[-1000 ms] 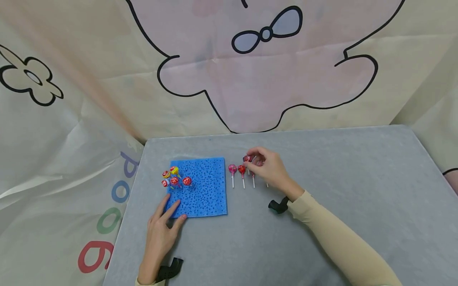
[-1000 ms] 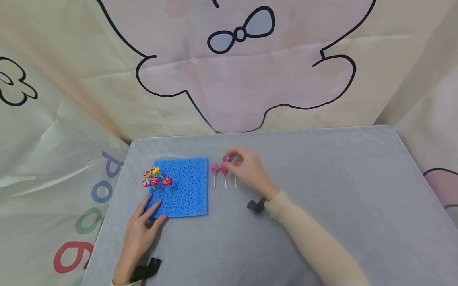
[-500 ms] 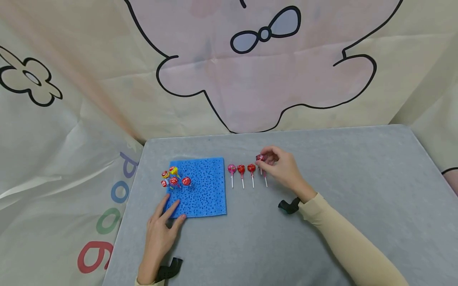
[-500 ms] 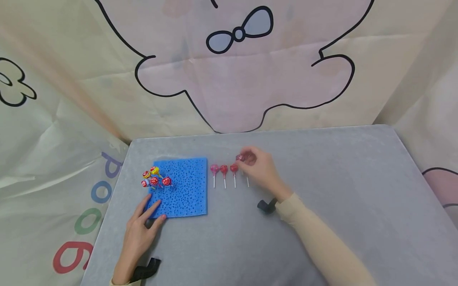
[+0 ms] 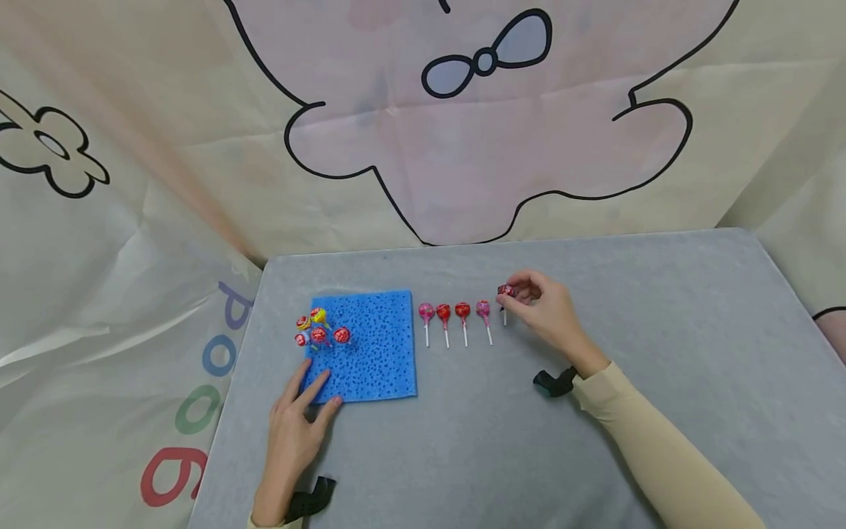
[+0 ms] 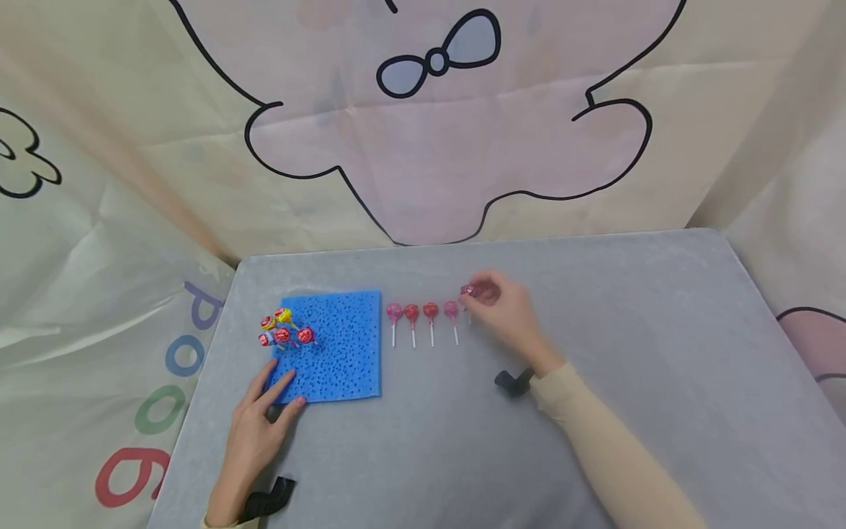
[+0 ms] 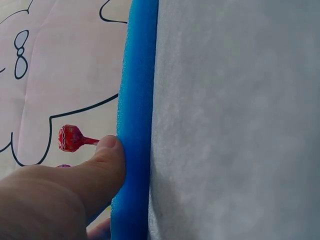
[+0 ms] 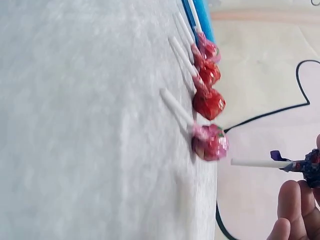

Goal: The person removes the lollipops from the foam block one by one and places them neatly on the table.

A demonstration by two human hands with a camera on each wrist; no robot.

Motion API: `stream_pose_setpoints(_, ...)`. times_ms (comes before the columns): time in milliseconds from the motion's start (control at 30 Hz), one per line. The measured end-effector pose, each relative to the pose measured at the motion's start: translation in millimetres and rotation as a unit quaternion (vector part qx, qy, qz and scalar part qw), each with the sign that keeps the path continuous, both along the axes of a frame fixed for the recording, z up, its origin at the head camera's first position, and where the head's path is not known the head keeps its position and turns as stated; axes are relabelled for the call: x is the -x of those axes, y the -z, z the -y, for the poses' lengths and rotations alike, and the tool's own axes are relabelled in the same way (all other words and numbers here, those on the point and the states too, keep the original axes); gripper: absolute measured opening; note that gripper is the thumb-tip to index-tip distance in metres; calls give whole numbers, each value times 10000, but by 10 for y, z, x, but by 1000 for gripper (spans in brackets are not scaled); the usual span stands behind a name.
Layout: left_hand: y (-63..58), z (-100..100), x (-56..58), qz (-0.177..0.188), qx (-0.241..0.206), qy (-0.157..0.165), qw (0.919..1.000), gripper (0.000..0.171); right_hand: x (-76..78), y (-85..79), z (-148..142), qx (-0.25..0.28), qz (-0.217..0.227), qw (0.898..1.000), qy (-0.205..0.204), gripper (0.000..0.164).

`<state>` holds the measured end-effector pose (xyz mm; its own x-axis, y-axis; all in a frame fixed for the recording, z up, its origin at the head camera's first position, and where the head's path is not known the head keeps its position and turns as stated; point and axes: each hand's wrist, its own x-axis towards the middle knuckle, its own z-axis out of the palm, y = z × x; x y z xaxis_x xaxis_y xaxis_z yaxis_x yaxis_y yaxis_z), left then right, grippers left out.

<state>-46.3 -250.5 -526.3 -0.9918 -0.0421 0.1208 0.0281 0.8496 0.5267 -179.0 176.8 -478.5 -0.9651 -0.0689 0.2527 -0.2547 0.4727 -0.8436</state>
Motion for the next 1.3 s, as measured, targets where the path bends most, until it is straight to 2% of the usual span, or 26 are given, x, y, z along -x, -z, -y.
stream_pose_setpoints(233, 13, 19, -17, -2, 21, -35, 10000, 55, -11, 51, -83, -159, 238, 9996, 85, 24)
stream_pose_setpoints(667, 21, 19, -20, -33, -3, -40, 10000, 55, 24, 144, -83, -301, 403, 9987, 118, 20)
stream_pose_setpoints(900, 5, 3, -11, -43, -41, -29, 10000, 55, 66, 236, -68, -946, 744, 9924, 263, 20)
stream_pose_setpoints(1067, 4, 6, -8, -27, -48, -36, 10000, 55, 93, 226, -48, -1380, 974, 9854, 217, 22)
stream_pose_setpoints(1300, 2, 8, -1, -47, -54, -28, 10000, 55, 130, 211, -26, -1653, 1200, 9788, 131, 25)
